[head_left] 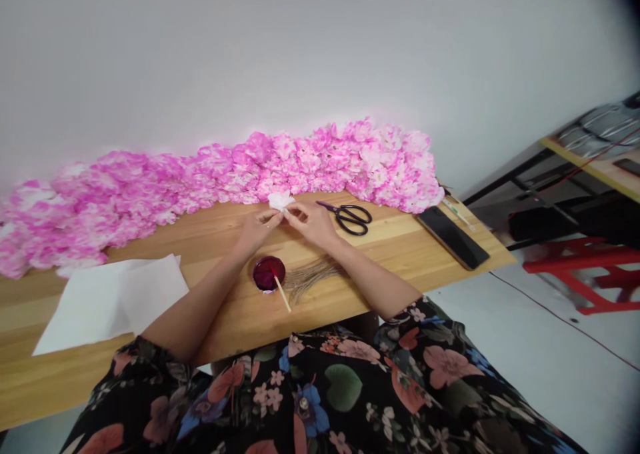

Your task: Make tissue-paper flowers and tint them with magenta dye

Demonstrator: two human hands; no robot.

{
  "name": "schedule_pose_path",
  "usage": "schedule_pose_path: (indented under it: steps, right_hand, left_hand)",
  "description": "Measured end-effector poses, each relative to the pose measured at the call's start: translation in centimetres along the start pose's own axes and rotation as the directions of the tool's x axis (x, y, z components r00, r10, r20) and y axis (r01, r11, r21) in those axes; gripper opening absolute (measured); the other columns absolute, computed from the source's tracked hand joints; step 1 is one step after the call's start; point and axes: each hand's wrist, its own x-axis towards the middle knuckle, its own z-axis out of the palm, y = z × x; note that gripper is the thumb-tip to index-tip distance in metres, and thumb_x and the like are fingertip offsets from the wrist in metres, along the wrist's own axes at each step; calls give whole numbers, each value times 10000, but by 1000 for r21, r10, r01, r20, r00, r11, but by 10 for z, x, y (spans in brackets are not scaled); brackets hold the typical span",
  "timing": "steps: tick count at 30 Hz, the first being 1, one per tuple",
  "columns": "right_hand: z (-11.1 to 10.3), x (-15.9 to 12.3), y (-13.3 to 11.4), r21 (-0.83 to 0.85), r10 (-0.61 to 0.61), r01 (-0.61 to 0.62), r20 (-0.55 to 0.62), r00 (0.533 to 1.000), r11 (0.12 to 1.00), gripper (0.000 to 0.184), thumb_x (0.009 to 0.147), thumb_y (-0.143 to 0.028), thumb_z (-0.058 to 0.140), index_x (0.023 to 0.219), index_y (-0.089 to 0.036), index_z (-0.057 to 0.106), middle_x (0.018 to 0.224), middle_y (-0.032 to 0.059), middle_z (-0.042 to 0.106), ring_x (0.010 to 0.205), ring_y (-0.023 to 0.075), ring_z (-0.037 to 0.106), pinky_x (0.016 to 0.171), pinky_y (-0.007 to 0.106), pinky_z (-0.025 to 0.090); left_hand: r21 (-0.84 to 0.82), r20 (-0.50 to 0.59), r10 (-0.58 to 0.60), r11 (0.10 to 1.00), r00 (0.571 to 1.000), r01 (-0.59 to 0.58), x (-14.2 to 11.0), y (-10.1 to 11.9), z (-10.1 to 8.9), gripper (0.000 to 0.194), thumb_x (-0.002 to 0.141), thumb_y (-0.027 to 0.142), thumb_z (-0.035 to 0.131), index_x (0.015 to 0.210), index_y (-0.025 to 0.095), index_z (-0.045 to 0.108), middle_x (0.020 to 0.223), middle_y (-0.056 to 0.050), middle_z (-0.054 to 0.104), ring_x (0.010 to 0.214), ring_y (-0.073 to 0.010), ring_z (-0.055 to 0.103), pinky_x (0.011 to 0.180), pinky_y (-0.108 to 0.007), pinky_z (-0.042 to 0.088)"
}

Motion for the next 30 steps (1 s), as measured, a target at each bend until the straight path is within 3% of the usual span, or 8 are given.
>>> schedule_pose_path:
  steps: [3, 8, 12, 15, 18, 22, 26, 30]
  right_hand:
    - [-1, 1, 4, -8, 26, -26, -14, 1000, 1000, 239, 1012, -340, 651, 972, -224, 856, 984, 45, 867, 884, 205, 736, 846, 311, 513]
    - [-2, 6, 14, 180, 140, -131, -36, 990, 975, 287, 957, -411, 656, 1000, -194, 840, 940, 38, 837, 844, 190, 709, 827, 303, 513]
    - [-2, 10, 16, 335, 234, -223, 8, 972, 916, 279, 910, -441, 673, 958, -192, 788, 845, 8, 772, 711, 151, 633, 724, 281, 506]
    - [-3, 10, 13, 345, 237, -231, 27, 971, 910, 246, 917, -425, 676, 955, -200, 766, 843, 0, 769, 710, 147, 630, 722, 278, 513]
    - [-3, 7, 10, 240, 183, -176, -7, 983, 955, 211, 949, -397, 684, 1008, -213, 769, 952, 20, 819, 835, 172, 703, 807, 296, 541]
    - [-5, 3, 6, -27, 26, -28, -91, 996, 999, 182, 955, -334, 744, 1086, -210, 765, 1045, 66, 821, 961, 219, 735, 893, 341, 559]
    - [-8, 0, 1, -281, -132, 115, -44, 990, 953, 173, 999, -266, 735, 1159, -219, 779, 1166, 105, 808, 1126, 277, 710, 1012, 401, 543]
    - [-10, -1, -3, -393, -170, 167, 27, 985, 904, 163, 1034, -245, 715, 1169, -215, 803, 1234, 123, 791, 1181, 294, 680, 1012, 406, 525]
  left_hand:
    - [7, -1, 11, 1000, 1000, -11, 2, -2, 0, 482, 816, 699, 788, 753, 222, 756, 817, -57, 782, 861, -258, 709, 905, -380, 571]
    - [-37, -43, -10, 999, 999, 9, 6, -4, -2, 455, 792, 669, 771, 715, 226, 706, 759, -53, 739, 774, -217, 663, 835, -346, 554]
    - [-61, -33, 10, 998, 999, -12, 6, -4, -4, 415, 805, 626, 761, 721, 224, 703, 755, -56, 746, 746, -204, 652, 810, -337, 550]
    - [-75, -19, 11, 997, 1000, -12, 6, -4, -5, 398, 811, 608, 762, 720, 225, 703, 757, -59, 754, 747, -205, 657, 803, -334, 551]
    - [-68, -10, 19, 998, 1000, -19, 4, -2, -5, 403, 819, 611, 772, 719, 228, 698, 741, -48, 740, 743, -206, 656, 788, -332, 547]
    - [-68, 22, 43, 997, 999, -41, 3, -1, -5, 411, 843, 609, 787, 724, 226, 699, 731, -38, 725, 739, -207, 657, 782, -331, 553]
    - [-91, 37, 49, 995, 998, -46, 3, -3, -4, 436, 846, 631, 793, 715, 226, 698, 733, -39, 727, 749, -209, 670, 793, -335, 570]
    - [-95, 59, 48, 995, 997, -43, 3, -5, -2, 437, 837, 636, 802, 726, 223, 710, 737, -36, 732, 750, -206, 676, 817, -341, 579]
